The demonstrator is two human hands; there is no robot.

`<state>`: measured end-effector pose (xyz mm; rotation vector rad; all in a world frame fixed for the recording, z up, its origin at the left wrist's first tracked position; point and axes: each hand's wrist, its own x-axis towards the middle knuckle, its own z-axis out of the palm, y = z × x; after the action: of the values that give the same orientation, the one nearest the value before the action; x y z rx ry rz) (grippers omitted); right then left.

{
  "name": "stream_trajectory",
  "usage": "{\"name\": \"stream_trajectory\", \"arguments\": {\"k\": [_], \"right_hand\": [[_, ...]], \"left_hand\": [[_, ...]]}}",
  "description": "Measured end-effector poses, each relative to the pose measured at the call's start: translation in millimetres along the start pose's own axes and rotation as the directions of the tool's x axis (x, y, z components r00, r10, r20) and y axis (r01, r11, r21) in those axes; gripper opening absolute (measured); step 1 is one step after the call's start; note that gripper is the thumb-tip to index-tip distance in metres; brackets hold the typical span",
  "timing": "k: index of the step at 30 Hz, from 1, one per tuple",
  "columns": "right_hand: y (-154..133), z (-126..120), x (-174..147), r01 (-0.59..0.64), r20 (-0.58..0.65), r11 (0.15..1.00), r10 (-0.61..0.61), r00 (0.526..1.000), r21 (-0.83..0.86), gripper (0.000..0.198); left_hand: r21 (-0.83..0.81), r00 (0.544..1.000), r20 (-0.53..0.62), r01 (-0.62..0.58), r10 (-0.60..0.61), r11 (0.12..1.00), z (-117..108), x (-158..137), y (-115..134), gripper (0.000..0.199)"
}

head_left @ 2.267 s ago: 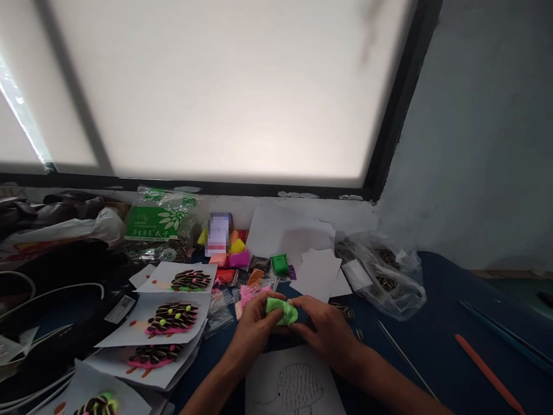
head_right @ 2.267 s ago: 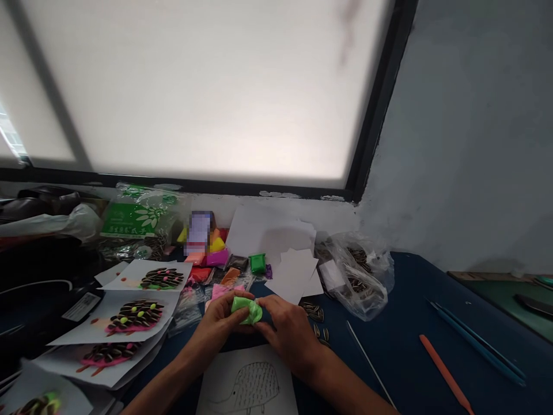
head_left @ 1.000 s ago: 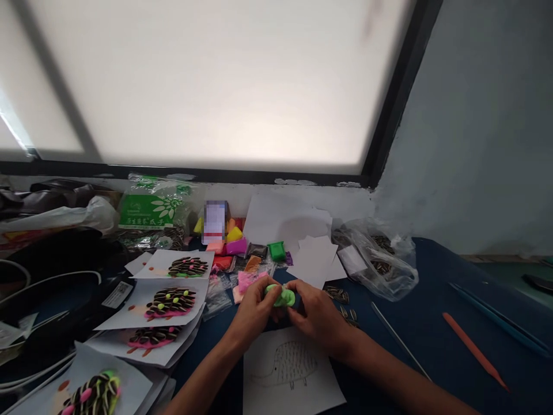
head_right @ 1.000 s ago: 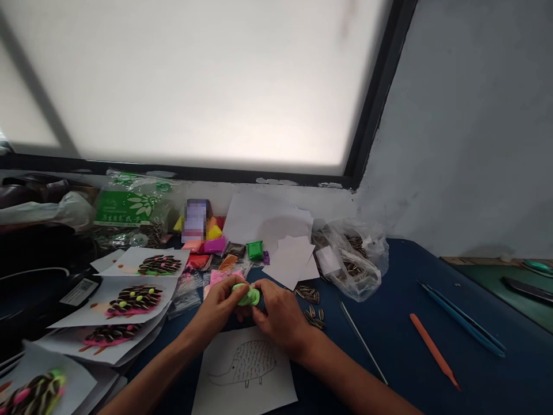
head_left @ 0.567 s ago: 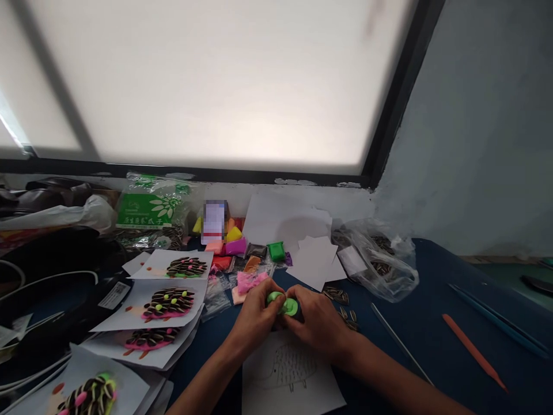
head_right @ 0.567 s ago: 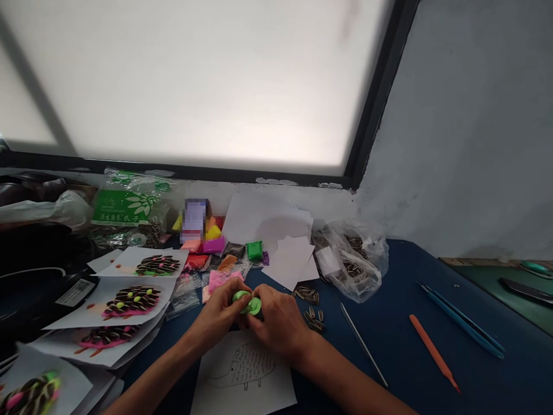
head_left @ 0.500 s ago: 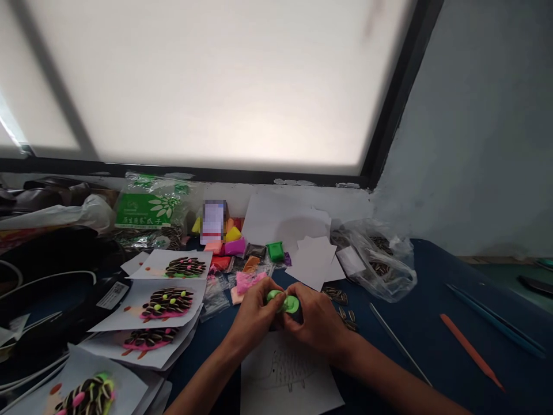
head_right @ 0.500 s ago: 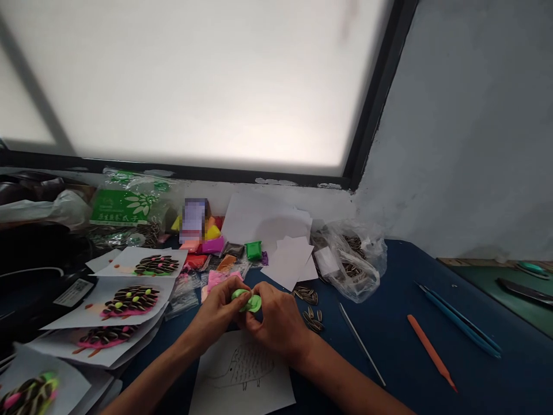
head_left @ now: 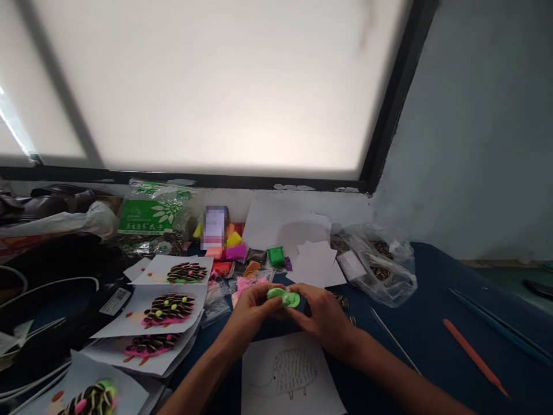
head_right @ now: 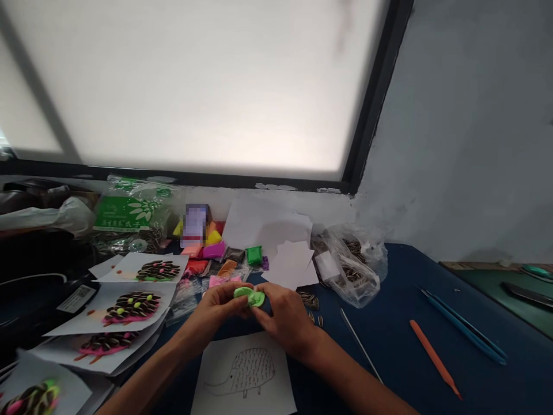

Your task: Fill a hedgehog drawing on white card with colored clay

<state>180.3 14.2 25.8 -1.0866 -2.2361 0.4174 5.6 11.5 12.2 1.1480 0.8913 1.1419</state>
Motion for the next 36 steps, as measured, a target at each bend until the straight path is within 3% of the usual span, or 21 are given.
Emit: {"name": "stream_trajectory", "arguments": {"k": [9, 15, 22, 31, 36], "right_hand": [[-5.9, 6.0, -2.1, -0.078, 0.024, 0.996, 0.077, 0.997, 0.04, 0.003], [-7.7, -2.2, 0.0, -0.059, 0.061, 0.995, 0.054, 0.997, 0.075, 0.009], [-1.3, -1.9, 1.3, -0.074, 0.06, 0.994, 0.07, 0.996, 0.08, 0.008], [-3.6, 7.6, -4.3, -0.077, 0.052, 0.996, 0.075, 0.996, 0.042, 0.001], [-5.9, -3.0, -0.9, -0.051, 0.036, 0.996, 0.049, 0.998, 0.072, 0.011]], "left_hand": [[0.101, 0.999, -0.031, -0.006, 0.01, 0.995, 7.7, -1.7, -8.1, 0.029], [0.051, 0.998, 0.059, 0.01, -0.013, 0.999, 6.0, -2.4, -0.6, 0.041], [-0.038, 0.995, 0.037, 0.093, -0.092, 0.995, -0.8, 0.3, -2.0, 0.056], [0.103, 1.0, 0.03, 0.008, -0.011, 0.995, 3.8, -1.0, -8.5, 0.048], [0.067, 1.0, 0.011, -0.001, 0.0, 0.998, 3.2, 0.8, -3.5, 0.047]]}}
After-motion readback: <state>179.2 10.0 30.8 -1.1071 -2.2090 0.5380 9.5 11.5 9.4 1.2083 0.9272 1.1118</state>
